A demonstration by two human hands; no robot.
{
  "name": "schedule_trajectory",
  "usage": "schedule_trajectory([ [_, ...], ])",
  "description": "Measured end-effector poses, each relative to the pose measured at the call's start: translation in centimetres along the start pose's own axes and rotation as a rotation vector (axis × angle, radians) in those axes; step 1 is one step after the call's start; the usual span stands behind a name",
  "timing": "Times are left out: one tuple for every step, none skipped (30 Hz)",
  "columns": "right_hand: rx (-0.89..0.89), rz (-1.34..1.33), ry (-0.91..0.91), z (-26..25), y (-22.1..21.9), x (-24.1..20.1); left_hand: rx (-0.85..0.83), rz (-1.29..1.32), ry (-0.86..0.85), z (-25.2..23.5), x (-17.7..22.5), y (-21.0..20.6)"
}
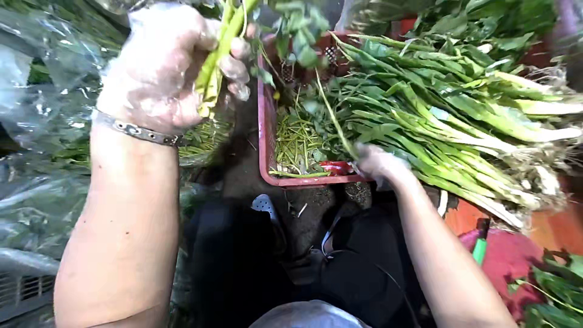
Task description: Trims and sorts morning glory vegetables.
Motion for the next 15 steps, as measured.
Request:
schedule_trajectory([
  [-0.060, 0.052, -0.044, -0.6, -1.0, 0.0, -0.042, 0.005, -0.060, 0.2, 1.1, -0.6],
  [-0.086, 0.075, -0.059, -0.7, -1.5, -0.3, -0.095, 0.027, -0.115, 0.3, 2.0, -0.9],
  [-0.067, 0.052, -0.047, -0.6, -1.5, -0.4, -0.150, 0.056, -0.159, 0.5, 2.6, -1.0],
  [-0.017, -0.001, -0.014, -0.4, -1.3, -0.5, -0.190, 0.073, -0.193, 0.5, 3.1, -1.2],
  [0.049, -0.067, 0.025, 0.1, -0.9, -0.7, -0.203, 0.078, -0.219, 0.7, 3.3, -1.5],
  [0.099, -0.149, 0.055, 0.7, -0.7, -0.8, -0.203, 0.081, -0.237, 0.9, 3.2, -1.8],
  [0.111, -0.211, 0.071, 0.9, -0.6, -0.9, -0.200, 0.080, -0.241, 1.1, 2.8, -2.2],
  [0.094, -0.246, 0.079, 0.8, -0.7, -1.0, -0.171, 0.059, -0.245, 1.2, 2.1, -2.6],
  [0.058, -0.249, 0.069, 0.4, -1.0, -1.0, -0.125, 0.030, -0.244, 1.2, 0.9, -2.7],
  [0.021, -0.214, 0.038, 0.1, -1.4, -0.9, -0.068, 0.004, -0.232, 1.0, -0.9, -2.8],
  [-0.011, -0.127, -0.006, 0.0, -1.8, -0.8, -0.015, -0.016, -0.205, 0.7, -3.2, -2.8],
  [-0.030, -0.014, -0.034, 0.2, -1.9, -0.8, 0.031, -0.033, -0.170, 0.5, -6.0, -2.8],
  [-0.030, 0.112, -0.038, 0.8, -1.8, -1.1, 0.076, -0.080, -0.113, 0.5, -8.9, -3.0],
  [0.003, 0.195, -0.024, 1.3, -1.4, -1.4, 0.125, -0.140, -0.039, 0.2, -11.7, -3.4],
  [0.053, 0.176, 0.032, 1.8, -0.8, -1.7, 0.173, -0.191, 0.037, -0.4, -14.0, -4.0],
])
Point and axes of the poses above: each hand's wrist, its own z-axis away from the middle knuckle, its own y-axis out of the back of the hand, x = y × z, the point moved 4 cm from there along -z, towards the middle knuckle, and after that the axes turned 10 degrees about -x, right-handed, at the moved point
